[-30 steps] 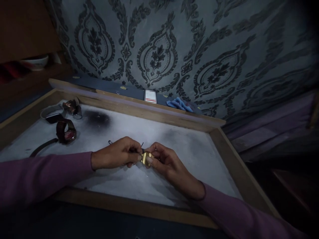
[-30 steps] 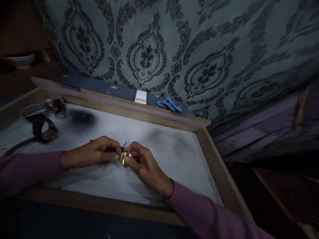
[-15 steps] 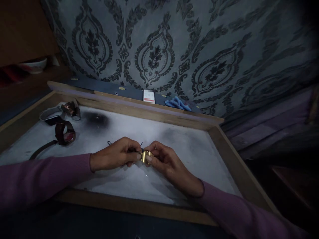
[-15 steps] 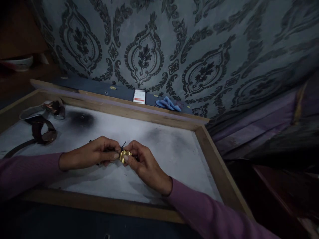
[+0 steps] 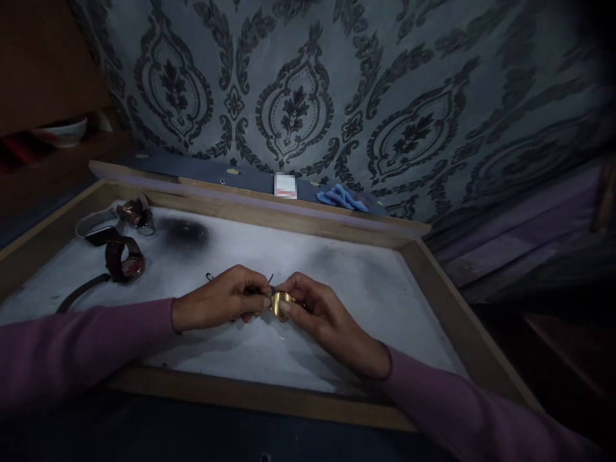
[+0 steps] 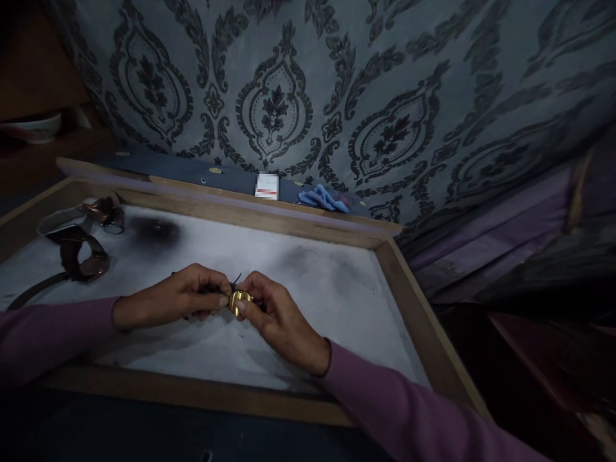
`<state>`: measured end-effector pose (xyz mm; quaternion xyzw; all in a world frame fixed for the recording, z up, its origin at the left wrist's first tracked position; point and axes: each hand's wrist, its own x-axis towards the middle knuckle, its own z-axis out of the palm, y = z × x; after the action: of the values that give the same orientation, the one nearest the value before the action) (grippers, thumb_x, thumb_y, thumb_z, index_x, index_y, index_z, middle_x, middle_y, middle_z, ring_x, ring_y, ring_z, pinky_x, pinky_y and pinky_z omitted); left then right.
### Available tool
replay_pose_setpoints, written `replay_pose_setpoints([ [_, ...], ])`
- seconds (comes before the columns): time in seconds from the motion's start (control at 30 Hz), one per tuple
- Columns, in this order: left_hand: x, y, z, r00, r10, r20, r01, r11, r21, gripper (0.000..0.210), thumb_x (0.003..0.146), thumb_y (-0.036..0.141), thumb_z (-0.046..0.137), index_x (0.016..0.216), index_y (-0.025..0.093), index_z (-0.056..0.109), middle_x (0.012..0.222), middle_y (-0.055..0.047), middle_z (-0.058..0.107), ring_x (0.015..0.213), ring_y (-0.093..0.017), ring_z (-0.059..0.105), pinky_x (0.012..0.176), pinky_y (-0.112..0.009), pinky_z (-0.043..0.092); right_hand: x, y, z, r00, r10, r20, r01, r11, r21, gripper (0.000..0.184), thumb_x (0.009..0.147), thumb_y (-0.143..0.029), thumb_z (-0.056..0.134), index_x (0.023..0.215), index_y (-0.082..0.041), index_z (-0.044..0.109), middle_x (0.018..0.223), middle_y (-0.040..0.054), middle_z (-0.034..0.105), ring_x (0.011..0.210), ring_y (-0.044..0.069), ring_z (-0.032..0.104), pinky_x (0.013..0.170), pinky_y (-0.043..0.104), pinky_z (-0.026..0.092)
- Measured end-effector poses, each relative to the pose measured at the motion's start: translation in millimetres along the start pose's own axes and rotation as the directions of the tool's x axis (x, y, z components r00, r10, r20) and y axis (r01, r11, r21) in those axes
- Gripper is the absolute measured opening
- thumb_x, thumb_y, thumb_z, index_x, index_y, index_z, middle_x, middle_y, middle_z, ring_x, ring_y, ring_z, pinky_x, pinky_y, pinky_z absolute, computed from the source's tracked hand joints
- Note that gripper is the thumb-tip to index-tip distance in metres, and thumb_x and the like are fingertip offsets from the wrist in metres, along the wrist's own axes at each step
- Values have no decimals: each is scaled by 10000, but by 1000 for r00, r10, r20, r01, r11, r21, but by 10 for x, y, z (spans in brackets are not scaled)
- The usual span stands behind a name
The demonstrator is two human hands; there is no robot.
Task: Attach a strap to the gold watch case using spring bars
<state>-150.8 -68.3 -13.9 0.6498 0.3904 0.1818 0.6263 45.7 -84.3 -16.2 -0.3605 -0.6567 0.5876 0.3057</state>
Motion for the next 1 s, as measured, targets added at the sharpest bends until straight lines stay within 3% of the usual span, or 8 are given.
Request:
replay_pose_setpoints([
  [0.4, -5, 37, 10, 1000, -16, -5, 16, 1000, 11, 187, 825, 293, 531, 742, 135, 589, 522, 53, 484, 480, -74, 413, 477, -203, 297, -7, -6, -21, 1000, 7, 16, -7, 999, 47, 291, 859, -459, 618, 829, -184, 530, 722, -4, 560, 685, 133, 495, 631, 279, 379],
  [1.0, 4, 18, 9, 1000, -15, 13, 15, 1000, 8, 159, 790, 274, 554, 720, 138, 599, 525, 54, 489, 475, -72, 432, 472, -198, 323, -24, 30, -4, 999, 43, 31, -46, 996, 82, 236, 851, -374, 653, 828, -178, 525, 734, -9, 570, 691, 122, 513, 640, 276, 386],
])
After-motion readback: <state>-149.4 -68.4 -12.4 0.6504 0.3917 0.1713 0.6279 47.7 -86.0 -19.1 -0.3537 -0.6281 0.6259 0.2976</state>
